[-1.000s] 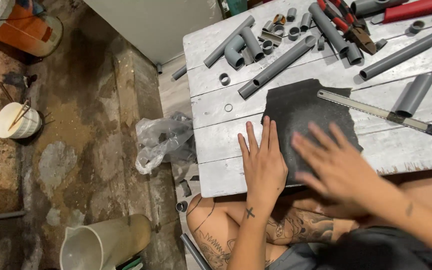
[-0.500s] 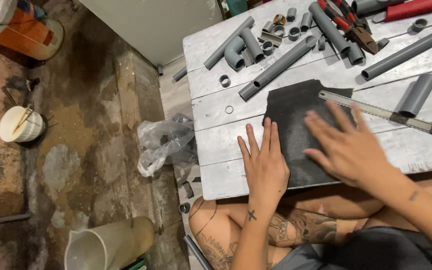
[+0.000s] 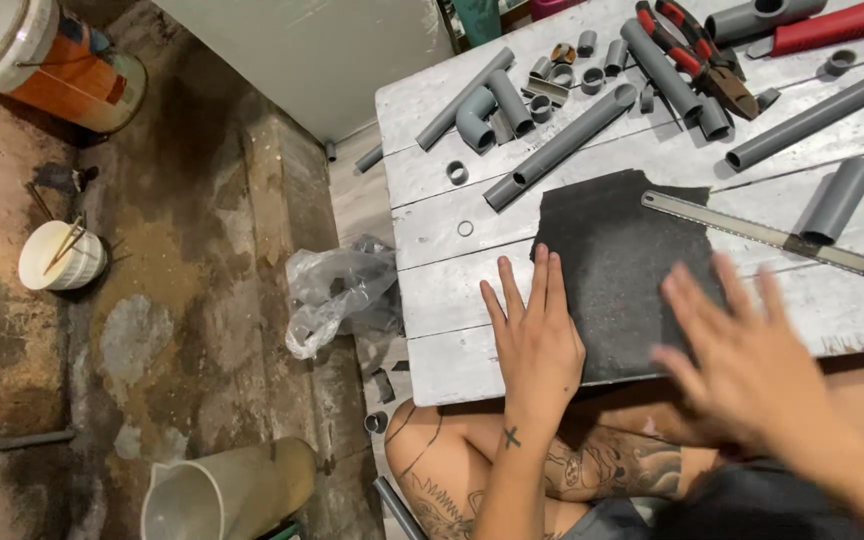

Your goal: Sanding a small plastic ring on a sheet of sandpaper to smooth the edges

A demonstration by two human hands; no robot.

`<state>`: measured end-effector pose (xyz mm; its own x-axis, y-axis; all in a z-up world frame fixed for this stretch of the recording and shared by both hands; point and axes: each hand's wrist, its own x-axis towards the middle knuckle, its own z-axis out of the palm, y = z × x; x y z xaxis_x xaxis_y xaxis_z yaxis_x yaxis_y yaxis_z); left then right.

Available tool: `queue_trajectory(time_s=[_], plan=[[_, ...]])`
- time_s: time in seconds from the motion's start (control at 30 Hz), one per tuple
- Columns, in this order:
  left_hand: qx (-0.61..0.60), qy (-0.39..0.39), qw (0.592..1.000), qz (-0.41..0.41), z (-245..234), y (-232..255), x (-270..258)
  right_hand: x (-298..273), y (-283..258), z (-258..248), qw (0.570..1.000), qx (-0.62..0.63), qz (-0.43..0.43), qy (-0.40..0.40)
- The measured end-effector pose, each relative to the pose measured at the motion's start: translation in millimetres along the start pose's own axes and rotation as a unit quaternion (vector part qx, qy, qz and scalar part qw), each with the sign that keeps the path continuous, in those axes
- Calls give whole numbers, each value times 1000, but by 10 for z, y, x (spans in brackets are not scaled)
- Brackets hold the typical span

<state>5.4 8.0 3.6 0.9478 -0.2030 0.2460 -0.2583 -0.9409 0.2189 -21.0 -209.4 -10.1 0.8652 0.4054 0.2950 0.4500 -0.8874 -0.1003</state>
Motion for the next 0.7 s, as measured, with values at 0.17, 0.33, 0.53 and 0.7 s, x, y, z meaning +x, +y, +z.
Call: queue_trajectory(time_s=[0.17,0.33,0.53,0.7], plan=[[-6,-5,1000,6,19,-6,8,327,-139,261,997,-20,-70,2],[2,5,1000,-4,18,-9,0,189,-4,53,996,-77,24,-31],[-9,-9,1000,9,54,-15,-7,349,-244,160,995,0,-93,34],[11,6,1000,-4,58,-12,-9,181,-49,-17,991,-126,53,11]])
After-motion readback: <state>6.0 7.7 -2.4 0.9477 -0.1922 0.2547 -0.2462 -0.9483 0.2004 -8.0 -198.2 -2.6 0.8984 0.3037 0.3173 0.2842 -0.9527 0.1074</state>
